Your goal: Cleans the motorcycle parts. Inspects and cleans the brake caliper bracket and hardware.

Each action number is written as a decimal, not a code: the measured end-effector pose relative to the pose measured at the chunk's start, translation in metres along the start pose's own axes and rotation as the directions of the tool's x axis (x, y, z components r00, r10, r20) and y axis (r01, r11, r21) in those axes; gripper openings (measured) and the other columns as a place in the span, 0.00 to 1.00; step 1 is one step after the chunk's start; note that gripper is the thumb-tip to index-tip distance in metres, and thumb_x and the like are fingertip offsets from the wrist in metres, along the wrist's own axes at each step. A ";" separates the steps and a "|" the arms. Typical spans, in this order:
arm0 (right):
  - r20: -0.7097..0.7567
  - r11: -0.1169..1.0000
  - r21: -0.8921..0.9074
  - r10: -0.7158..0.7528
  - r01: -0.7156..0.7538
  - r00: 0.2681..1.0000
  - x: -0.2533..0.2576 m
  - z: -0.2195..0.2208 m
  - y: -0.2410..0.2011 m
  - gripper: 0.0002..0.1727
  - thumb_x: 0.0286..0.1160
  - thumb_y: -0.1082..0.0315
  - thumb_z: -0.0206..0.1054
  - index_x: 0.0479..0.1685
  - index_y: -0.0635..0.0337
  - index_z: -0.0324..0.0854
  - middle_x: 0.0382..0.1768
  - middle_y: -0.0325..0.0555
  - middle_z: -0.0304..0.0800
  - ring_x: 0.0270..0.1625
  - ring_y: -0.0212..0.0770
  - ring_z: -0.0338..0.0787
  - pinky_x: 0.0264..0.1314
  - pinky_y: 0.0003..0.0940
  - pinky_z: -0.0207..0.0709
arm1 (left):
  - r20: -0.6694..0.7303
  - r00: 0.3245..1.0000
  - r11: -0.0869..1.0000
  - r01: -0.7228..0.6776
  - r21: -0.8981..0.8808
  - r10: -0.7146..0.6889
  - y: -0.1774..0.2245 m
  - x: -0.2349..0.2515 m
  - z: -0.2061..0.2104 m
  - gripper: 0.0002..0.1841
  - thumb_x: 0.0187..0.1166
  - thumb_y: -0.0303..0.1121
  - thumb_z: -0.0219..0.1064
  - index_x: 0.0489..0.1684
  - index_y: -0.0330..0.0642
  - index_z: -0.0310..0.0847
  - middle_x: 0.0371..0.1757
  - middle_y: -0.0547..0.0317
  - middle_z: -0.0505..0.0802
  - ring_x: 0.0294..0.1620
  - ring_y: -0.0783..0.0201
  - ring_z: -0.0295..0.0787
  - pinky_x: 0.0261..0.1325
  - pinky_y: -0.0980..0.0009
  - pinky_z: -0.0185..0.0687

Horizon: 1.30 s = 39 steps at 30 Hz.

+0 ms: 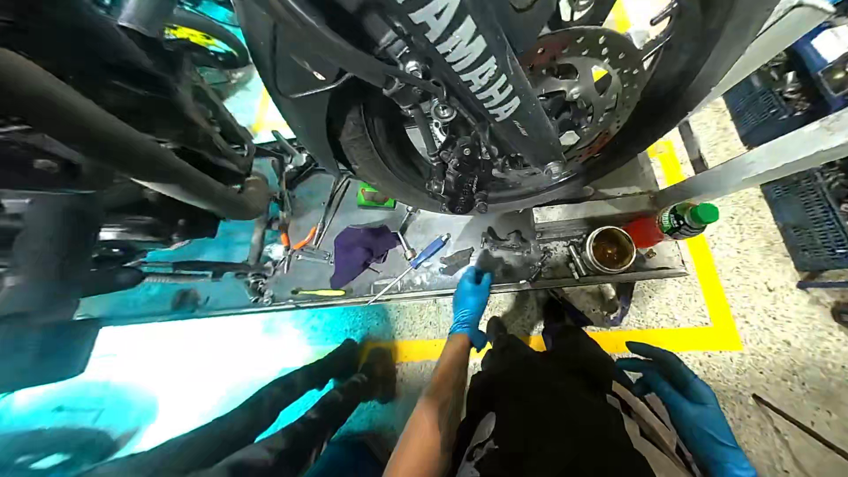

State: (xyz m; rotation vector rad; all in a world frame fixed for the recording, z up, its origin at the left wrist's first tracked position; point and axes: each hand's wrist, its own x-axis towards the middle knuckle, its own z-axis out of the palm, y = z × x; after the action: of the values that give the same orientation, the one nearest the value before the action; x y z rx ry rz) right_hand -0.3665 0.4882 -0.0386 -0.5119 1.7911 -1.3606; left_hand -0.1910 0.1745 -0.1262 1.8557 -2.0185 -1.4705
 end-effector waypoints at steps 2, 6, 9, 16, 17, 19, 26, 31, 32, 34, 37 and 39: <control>0.059 1.000 -0.018 -0.002 0.003 0.998 0.016 -0.016 0.000 0.19 0.83 0.72 0.55 0.69 0.67 0.79 0.48 0.44 0.97 0.39 0.39 0.95 0.40 0.35 0.91 | 0.015 1.000 0.994 0.012 0.106 -0.013 0.010 0.010 0.028 0.20 0.84 0.37 0.64 0.70 0.37 0.80 0.65 0.36 0.88 0.66 0.38 0.85 0.68 0.34 0.78; 0.136 0.984 -0.123 -0.108 0.125 0.985 0.052 -0.052 0.003 0.20 0.84 0.68 0.54 0.69 0.64 0.80 0.51 0.43 0.96 0.43 0.38 0.95 0.43 0.34 0.91 | -0.067 0.998 0.931 0.029 0.363 -0.005 0.020 0.032 0.073 0.25 0.76 0.37 0.71 0.74 0.43 0.80 0.75 0.35 0.80 0.71 0.34 0.80 0.68 0.34 0.78; 0.143 0.977 -0.135 -0.145 0.165 0.979 0.077 -0.057 -0.003 0.19 0.83 0.69 0.54 0.67 0.65 0.81 0.51 0.43 0.96 0.43 0.39 0.95 0.45 0.36 0.91 | -0.144 0.989 0.947 0.017 0.320 0.031 0.015 0.034 0.074 0.19 0.79 0.36 0.69 0.66 0.41 0.85 0.69 0.38 0.86 0.68 0.38 0.84 0.68 0.36 0.79; 0.406 0.972 -0.050 -0.189 0.228 0.894 0.131 0.016 -0.014 0.16 0.83 0.68 0.61 0.64 0.63 0.84 0.58 0.45 0.93 0.57 0.38 0.93 0.62 0.39 0.88 | -0.213 0.969 0.866 -0.209 -0.454 0.122 0.066 -0.083 0.027 0.19 0.77 0.26 0.71 0.66 0.44 0.82 0.54 0.57 0.92 0.49 0.63 0.89 0.55 0.63 0.87; 0.445 0.985 0.042 -0.168 0.167 0.880 0.135 0.027 -0.022 0.15 0.83 0.70 0.62 0.63 0.63 0.83 0.57 0.46 0.92 0.55 0.38 0.92 0.61 0.38 0.88 | -0.245 0.945 0.842 -0.309 -0.443 0.217 0.071 -0.095 0.025 0.22 0.73 0.23 0.72 0.67 0.42 0.81 0.54 0.57 0.92 0.51 0.64 0.89 0.56 0.65 0.87; 0.520 0.982 0.187 -0.092 -0.009 0.849 0.139 0.045 -0.043 0.14 0.83 0.72 0.62 0.63 0.62 0.83 0.53 0.46 0.94 0.49 0.38 0.93 0.57 0.35 0.89 | -0.301 0.873 0.773 -0.482 -0.412 0.383 0.080 -0.111 0.024 0.26 0.68 0.21 0.74 0.70 0.41 0.81 0.57 0.58 0.94 0.57 0.64 0.89 0.63 0.65 0.84; 0.523 0.962 0.264 -0.076 -0.076 0.849 0.142 0.072 -0.063 0.19 0.79 0.73 0.68 0.68 0.54 0.82 0.49 0.45 0.93 0.48 0.38 0.92 0.54 0.33 0.88 | -0.340 0.760 0.743 -0.635 -0.212 0.553 0.083 -0.115 0.024 0.29 0.68 0.24 0.77 0.73 0.47 0.83 0.65 0.66 0.92 0.71 0.66 0.83 0.81 0.58 0.71; 0.297 0.978 0.209 -0.051 -0.013 0.954 0.142 0.053 -0.048 0.32 0.69 0.75 0.71 0.78 0.55 0.75 0.57 0.44 0.90 0.54 0.39 0.92 0.57 0.37 0.89 | -0.144 0.827 0.839 -0.539 0.072 0.543 0.073 -0.060 -0.007 0.27 0.76 0.27 0.71 0.78 0.43 0.79 0.71 0.52 0.89 0.74 0.51 0.82 0.80 0.44 0.71; 0.250 0.983 0.184 -0.048 0.001 0.967 0.140 0.044 -0.045 0.32 0.68 0.74 0.71 0.78 0.55 0.75 0.59 0.45 0.90 0.56 0.40 0.92 0.58 0.38 0.89 | -0.112 0.869 0.874 -0.469 0.129 0.483 0.073 -0.040 -0.016 0.25 0.79 0.28 0.69 0.78 0.42 0.78 0.73 0.49 0.88 0.76 0.48 0.80 0.81 0.42 0.69; 0.145 0.987 0.162 -0.020 -0.004 0.989 0.132 0.024 -0.041 0.32 0.67 0.73 0.71 0.78 0.56 0.75 0.58 0.46 0.91 0.53 0.41 0.92 0.54 0.39 0.89 | -0.007 0.923 0.877 -0.364 0.315 0.386 0.078 0.003 -0.023 0.26 0.79 0.30 0.68 0.80 0.42 0.77 0.74 0.42 0.85 0.78 0.43 0.78 0.82 0.40 0.67; -0.009 0.987 0.163 0.016 -0.014 1.000 0.113 -0.005 -0.031 0.30 0.68 0.71 0.70 0.75 0.65 0.75 0.57 0.48 0.90 0.52 0.40 0.92 0.55 0.38 0.89 | 0.258 0.931 0.754 -0.362 0.548 0.259 0.098 0.059 -0.002 0.38 0.72 0.30 0.75 0.88 0.44 0.66 0.82 0.38 0.77 0.84 0.40 0.69 0.87 0.42 0.59; -0.116 0.972 0.232 0.008 0.019 0.993 0.094 -0.020 -0.016 0.26 0.68 0.71 0.70 0.69 0.67 0.79 0.57 0.49 0.92 0.54 0.41 0.92 0.59 0.38 0.88 | 0.362 0.910 0.642 -0.401 0.653 0.201 0.099 0.082 0.025 0.45 0.66 0.29 0.78 0.91 0.44 0.61 0.83 0.37 0.75 0.85 0.38 0.67 0.87 0.42 0.57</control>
State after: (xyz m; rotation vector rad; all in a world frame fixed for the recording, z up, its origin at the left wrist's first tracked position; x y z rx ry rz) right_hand -0.4402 0.4263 -0.0552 -0.3170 1.6916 -1.6084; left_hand -0.3038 0.1093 -0.1221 1.3659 -3.1942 -0.9073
